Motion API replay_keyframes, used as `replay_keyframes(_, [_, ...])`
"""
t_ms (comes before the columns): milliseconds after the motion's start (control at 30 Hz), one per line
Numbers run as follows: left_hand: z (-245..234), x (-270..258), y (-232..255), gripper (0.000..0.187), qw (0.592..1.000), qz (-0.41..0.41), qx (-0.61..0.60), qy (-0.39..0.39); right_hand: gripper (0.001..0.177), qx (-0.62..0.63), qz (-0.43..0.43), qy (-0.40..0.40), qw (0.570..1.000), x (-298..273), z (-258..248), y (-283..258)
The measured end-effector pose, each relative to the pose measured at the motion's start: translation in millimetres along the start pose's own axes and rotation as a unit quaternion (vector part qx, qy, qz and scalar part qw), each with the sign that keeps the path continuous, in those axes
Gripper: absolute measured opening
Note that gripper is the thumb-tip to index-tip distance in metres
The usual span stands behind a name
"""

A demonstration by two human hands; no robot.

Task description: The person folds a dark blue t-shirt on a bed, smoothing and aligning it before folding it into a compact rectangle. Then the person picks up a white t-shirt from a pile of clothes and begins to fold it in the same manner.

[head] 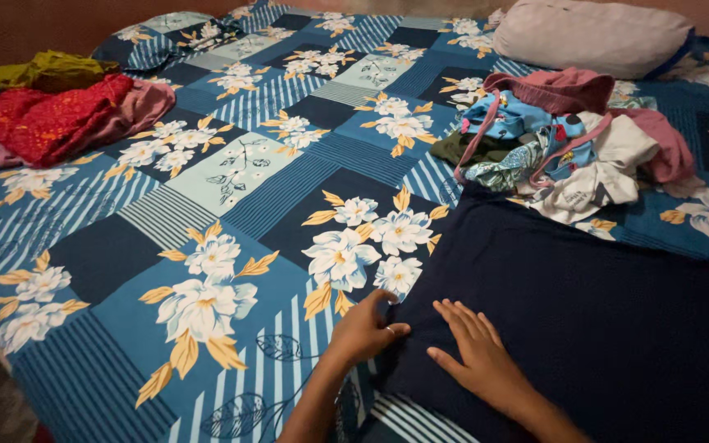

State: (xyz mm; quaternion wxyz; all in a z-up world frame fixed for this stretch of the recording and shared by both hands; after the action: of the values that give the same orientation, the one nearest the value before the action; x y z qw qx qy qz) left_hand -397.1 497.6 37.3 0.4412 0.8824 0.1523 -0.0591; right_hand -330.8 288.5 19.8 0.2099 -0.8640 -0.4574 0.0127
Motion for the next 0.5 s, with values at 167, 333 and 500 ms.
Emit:
replay_keyframes(167, [4,-42,7,0.109,0.987,0.059,-0.104,-0.111,0.081,0.004,0.008,-0.033,0.999,-16,0,-29])
replay_keyframes(333, [-4,-60,-5,0.113,0.975,0.027,-0.164,-0.147,0.085,0.039,0.027,-0.062,0.997,-32,-7,-58])
replay_keyframes(500, [-4,-58,-5,0.117,0.991,0.069,-0.006,-0.115,0.09,-0.02,-0.036,-0.12,0.992,-60,-8,-89])
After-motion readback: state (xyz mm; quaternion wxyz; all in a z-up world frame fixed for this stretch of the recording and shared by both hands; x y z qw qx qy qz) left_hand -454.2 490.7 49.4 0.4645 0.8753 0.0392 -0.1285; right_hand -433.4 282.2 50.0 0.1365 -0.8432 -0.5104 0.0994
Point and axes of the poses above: each hand's wrist, its own x-axis towards the middle knuckle, its own z-axis out of the palm, y = z × x, the point moved 5 cm from there along x, towards the middle knuckle, and after that the axes turned 7 degrees about -y, right-handed, at the moved point
